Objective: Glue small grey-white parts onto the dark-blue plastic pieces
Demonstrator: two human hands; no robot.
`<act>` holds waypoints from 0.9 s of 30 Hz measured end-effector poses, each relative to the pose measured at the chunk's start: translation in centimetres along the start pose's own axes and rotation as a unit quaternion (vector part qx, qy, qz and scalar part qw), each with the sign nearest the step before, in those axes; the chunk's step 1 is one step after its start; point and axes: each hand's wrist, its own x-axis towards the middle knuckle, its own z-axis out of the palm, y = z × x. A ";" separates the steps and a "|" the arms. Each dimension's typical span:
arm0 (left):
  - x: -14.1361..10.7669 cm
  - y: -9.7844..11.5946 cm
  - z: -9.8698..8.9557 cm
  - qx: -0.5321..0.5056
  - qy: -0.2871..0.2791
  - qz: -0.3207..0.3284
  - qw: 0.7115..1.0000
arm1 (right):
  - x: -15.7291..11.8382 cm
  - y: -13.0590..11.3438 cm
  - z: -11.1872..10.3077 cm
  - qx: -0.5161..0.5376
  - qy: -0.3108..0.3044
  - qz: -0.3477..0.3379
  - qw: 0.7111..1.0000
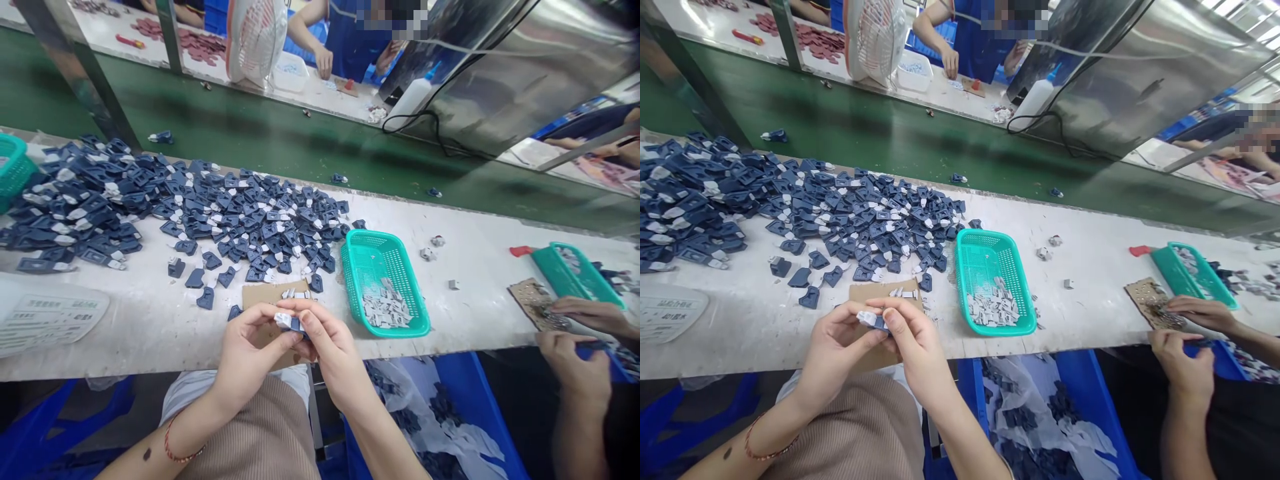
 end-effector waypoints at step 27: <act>8.2 5.7 -1.1 0.323 -0.080 0.183 0.925 | 4.9 -2.8 -19.0 -0.612 0.266 -0.048 0.743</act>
